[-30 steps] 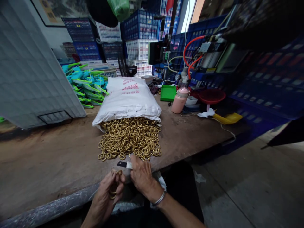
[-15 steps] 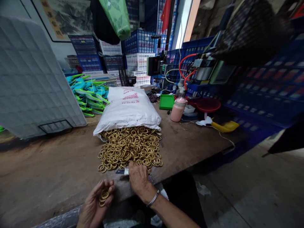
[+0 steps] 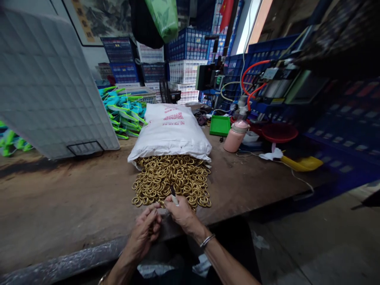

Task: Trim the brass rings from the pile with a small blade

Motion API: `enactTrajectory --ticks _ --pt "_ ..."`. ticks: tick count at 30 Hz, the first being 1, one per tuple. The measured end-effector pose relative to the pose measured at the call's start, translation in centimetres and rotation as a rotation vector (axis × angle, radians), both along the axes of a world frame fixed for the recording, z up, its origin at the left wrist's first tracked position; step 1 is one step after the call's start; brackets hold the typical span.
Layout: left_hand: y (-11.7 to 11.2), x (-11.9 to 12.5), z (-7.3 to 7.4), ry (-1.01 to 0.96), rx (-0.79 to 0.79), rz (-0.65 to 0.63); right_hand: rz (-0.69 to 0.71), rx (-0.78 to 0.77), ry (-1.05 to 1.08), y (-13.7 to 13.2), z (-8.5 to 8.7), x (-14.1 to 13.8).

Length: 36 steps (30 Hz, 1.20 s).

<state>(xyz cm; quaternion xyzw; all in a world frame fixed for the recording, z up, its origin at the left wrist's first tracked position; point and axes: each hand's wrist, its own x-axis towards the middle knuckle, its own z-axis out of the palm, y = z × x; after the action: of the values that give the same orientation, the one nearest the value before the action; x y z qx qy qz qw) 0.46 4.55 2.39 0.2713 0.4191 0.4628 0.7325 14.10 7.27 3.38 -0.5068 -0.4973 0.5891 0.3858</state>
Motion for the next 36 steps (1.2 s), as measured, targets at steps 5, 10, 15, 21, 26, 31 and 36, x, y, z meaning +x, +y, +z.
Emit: enactTrajectory --ticks 5,10,15,21,26,31,36 --pt "0.2 0.0 -0.6 -0.001 0.009 -0.004 0.084 -0.159 0.292 -0.9 0.5 -0.1" --pt "0.2 0.1 -0.4 0.212 0.085 0.027 0.084 -0.132 0.228 -1.0 -0.2 -0.3" --pt "-0.1 0.2 0.4 0.528 0.458 0.095 0.050 0.119 -0.080 -0.9 -0.7 -0.5" --pt "-0.6 0.0 0.4 0.462 0.353 -0.003 0.021 0.176 -0.201 -1.1 -0.5 -0.6" --pt "-1.2 0.1 0.3 0.143 0.115 -0.159 0.026 0.187 -0.204 -1.4 -0.4 -0.6" --pt "-1.5 0.2 0.4 0.148 0.091 -0.118 -0.018 0.242 -0.355 -2.0 0.1 -0.1" --pt "-1.6 0.4 -0.1 0.200 0.125 -0.074 0.133 0.400 -0.746 -3.3 0.4 0.3"
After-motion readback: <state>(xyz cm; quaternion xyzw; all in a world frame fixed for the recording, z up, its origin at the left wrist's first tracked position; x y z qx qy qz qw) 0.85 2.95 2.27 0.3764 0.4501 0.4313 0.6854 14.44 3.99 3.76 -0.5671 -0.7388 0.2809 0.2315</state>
